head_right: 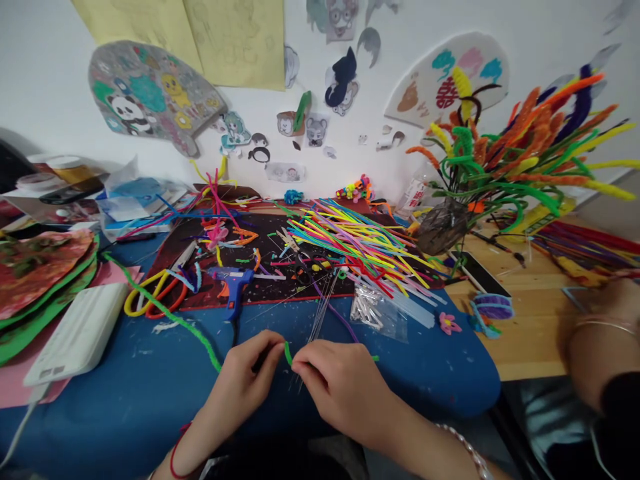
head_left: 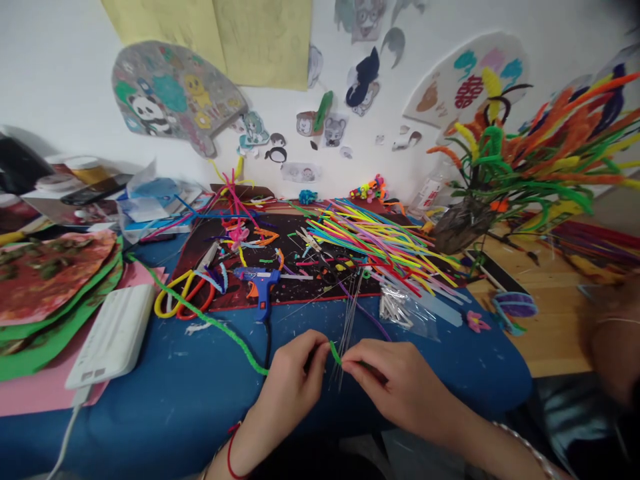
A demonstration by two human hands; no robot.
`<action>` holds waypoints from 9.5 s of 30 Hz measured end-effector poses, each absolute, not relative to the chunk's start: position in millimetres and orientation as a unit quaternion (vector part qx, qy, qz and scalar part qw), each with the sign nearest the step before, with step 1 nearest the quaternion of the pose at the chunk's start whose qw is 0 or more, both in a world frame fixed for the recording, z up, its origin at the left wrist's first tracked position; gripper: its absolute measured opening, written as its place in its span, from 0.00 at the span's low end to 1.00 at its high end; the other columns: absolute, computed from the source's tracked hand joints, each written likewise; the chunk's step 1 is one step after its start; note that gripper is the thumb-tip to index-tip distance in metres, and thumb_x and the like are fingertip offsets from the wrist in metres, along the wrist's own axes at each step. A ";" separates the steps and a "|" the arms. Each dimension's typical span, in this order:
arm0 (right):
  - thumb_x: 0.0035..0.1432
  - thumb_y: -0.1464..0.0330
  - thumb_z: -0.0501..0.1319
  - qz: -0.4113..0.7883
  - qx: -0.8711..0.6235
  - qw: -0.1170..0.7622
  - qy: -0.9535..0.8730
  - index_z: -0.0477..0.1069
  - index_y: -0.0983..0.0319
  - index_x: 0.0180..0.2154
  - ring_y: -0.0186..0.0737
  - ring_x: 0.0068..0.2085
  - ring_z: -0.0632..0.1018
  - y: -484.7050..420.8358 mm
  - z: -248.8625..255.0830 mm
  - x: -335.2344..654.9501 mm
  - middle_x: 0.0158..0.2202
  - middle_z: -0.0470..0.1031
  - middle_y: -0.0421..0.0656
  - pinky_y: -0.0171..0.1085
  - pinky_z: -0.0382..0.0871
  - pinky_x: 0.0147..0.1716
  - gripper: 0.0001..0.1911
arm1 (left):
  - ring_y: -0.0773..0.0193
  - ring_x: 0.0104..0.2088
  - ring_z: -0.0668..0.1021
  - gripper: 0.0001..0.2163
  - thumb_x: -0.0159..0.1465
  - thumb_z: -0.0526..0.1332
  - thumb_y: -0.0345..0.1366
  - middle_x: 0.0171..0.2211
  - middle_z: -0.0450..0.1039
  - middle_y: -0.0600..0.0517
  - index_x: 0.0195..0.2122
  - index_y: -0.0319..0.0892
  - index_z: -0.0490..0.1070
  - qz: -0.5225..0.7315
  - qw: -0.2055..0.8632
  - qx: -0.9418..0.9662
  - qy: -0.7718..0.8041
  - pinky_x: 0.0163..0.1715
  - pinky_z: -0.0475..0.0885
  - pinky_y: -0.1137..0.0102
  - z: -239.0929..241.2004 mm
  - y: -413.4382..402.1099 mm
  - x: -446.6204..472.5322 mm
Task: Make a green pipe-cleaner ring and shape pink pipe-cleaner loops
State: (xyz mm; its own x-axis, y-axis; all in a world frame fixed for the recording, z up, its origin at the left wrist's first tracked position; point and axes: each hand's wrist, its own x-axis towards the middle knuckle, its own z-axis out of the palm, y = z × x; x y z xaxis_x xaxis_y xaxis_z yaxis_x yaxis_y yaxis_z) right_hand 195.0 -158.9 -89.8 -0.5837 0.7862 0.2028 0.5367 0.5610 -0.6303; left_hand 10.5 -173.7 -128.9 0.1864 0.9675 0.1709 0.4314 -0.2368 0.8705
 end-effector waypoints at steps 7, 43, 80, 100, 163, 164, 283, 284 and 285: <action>0.60 0.68 0.57 0.358 -0.428 0.208 -0.803 0.72 0.61 0.28 0.30 0.24 0.69 -152.7 -104.4 192.0 0.23 0.72 0.36 0.31 0.59 0.25 0.09 | 0.71 0.24 0.66 0.12 0.68 0.52 0.37 0.23 0.65 0.56 0.29 0.40 0.67 0.376 0.407 0.697 0.455 0.24 0.59 0.76 -119.5 -180.5 5.0; 0.57 0.63 0.61 0.485 -0.427 0.306 -0.699 0.75 0.62 0.30 0.35 0.29 0.75 -151.8 -100.1 193.0 0.28 0.77 0.41 0.33 0.66 0.28 0.09 | 0.72 0.21 0.66 0.08 0.65 0.54 0.30 0.21 0.64 0.57 0.27 0.42 0.62 0.371 0.310 0.768 0.421 0.23 0.59 0.75 -118.7 -192.6 -2.1; 0.57 0.66 0.60 0.434 -0.466 0.449 -0.627 0.75 0.61 0.29 0.36 0.28 0.77 -179.2 -121.6 179.2 0.26 0.77 0.41 0.31 0.70 0.28 0.08 | 0.71 0.19 0.64 0.06 0.63 0.54 0.26 0.20 0.61 0.57 0.30 0.42 0.63 0.444 0.203 0.765 0.420 0.22 0.58 0.74 -131.2 -202.1 11.0; 0.57 0.76 0.58 0.275 -0.417 0.537 -0.680 0.76 0.60 0.35 0.35 0.31 0.77 -208.0 -122.1 164.6 0.30 0.73 0.43 0.31 0.71 0.28 0.09 | 0.70 0.19 0.69 0.07 0.60 0.56 0.22 0.19 0.69 0.55 0.30 0.40 0.67 0.526 0.048 0.728 0.437 0.21 0.63 0.75 -141.9 -199.9 21.8; 0.62 0.74 0.55 0.205 -0.375 0.404 -0.809 0.73 0.62 0.36 0.32 0.23 0.71 -190.1 -117.6 176.5 0.23 0.71 0.39 0.32 0.63 0.23 0.08 | 0.69 0.28 0.76 0.10 0.61 0.57 0.20 0.29 0.74 0.51 0.39 0.40 0.70 0.565 0.162 0.697 0.409 0.29 0.73 0.76 -134.2 -197.9 21.5; 0.62 0.74 0.55 0.230 -0.383 0.408 -0.796 0.73 0.61 0.34 0.32 0.23 0.71 -187.4 -120.8 176.2 0.23 0.72 0.39 0.32 0.63 0.23 0.09 | 0.69 0.28 0.76 0.09 0.61 0.57 0.20 0.29 0.75 0.51 0.39 0.40 0.70 0.567 0.178 0.697 0.401 0.29 0.73 0.75 -133.4 -198.3 21.1; 0.57 0.78 0.60 0.144 -0.318 0.512 -0.785 0.76 0.62 0.39 0.31 0.23 0.74 -174.4 -104.5 174.1 0.24 0.76 0.40 0.31 0.69 0.23 0.10 | 0.72 0.22 0.73 0.13 0.62 0.55 0.22 0.30 0.73 0.52 0.46 0.42 0.67 0.590 0.240 0.642 0.426 0.20 0.70 0.78 -152.5 -220.4 18.6; 0.57 0.78 0.60 0.142 -0.318 0.509 -0.787 0.76 0.62 0.38 0.31 0.23 0.74 -173.2 -103.3 174.0 0.24 0.76 0.40 0.31 0.69 0.22 0.09 | 0.71 0.22 0.73 0.14 0.62 0.55 0.22 0.31 0.73 0.52 0.47 0.42 0.67 0.581 0.226 0.656 0.426 0.21 0.70 0.78 -151.6 -219.7 17.2; 0.57 0.77 0.60 0.142 -0.319 0.507 -0.788 0.76 0.62 0.38 0.31 0.23 0.74 -172.1 -102.0 173.8 0.24 0.76 0.40 0.31 0.69 0.23 0.09 | 0.71 0.22 0.74 0.14 0.62 0.55 0.22 0.30 0.74 0.52 0.47 0.42 0.67 0.568 0.217 0.672 0.423 0.21 0.71 0.78 -149.9 -218.4 16.1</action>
State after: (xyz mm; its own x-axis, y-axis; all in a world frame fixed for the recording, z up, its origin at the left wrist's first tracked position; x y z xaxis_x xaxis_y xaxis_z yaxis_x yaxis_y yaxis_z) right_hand 173.8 -172.1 -102.0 -0.2828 0.6467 0.7084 0.3597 0.7561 -0.5467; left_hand 16.1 -218.4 -149.9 -0.0035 0.8150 0.5795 0.3227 -0.5476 0.7720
